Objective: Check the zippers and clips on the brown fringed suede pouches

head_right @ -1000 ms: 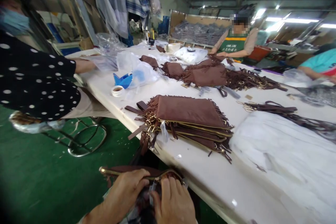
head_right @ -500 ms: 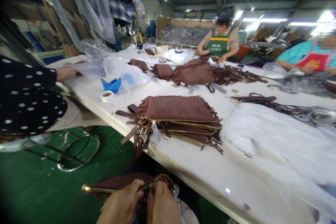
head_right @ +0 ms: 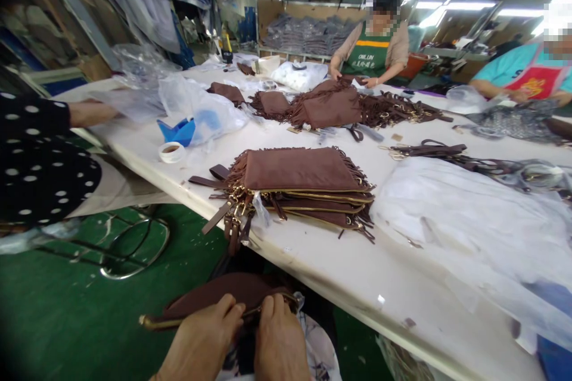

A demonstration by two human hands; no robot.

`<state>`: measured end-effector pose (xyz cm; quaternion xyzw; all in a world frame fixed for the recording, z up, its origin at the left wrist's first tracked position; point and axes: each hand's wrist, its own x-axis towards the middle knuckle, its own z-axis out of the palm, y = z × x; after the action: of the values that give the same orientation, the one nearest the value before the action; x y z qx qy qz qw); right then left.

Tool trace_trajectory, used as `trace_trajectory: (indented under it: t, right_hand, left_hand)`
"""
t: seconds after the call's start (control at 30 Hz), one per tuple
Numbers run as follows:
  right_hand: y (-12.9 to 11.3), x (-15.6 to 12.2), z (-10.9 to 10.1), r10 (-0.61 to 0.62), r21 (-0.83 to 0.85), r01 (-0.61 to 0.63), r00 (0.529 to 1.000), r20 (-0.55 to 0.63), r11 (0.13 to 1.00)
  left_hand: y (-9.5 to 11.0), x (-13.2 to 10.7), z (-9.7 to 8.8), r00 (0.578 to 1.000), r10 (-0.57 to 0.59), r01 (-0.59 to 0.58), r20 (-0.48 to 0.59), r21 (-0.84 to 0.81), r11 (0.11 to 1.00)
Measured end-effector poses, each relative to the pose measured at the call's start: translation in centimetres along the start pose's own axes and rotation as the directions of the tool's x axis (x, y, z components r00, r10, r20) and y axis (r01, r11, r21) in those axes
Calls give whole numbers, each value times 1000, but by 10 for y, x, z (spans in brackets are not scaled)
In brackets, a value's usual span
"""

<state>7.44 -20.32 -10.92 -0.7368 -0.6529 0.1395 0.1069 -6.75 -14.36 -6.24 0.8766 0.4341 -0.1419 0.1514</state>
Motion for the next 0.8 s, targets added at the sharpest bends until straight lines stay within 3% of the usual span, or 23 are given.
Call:
trace_trajectory:
  t: [0.13,0.23,0.47,0.67,0.8]
  right_hand:
    - [2,-5,-4,-29,-245,32,999,13,969]
    - [7,-12,-3,4,-280,11,999,53,960]
    - [2,-28,3,-59,-224,85,991,119,971]
    - [5,-36,-3,-120,-107,137,981,156,985]
    - [12,-44,-12,-67,32,64,990,123,997]
  left_hand:
    - [4,8,8,986,148,-140,-82,96,986]
    - [5,11,21,978,203,-197,-55,107,975]
    - [-3,-2,27,956,239,-249,168,39,968]
    - [-2,-10,25,957,162,-179,239,49,983]
    - [5,-13,22,947,162,-170,278,4,986]
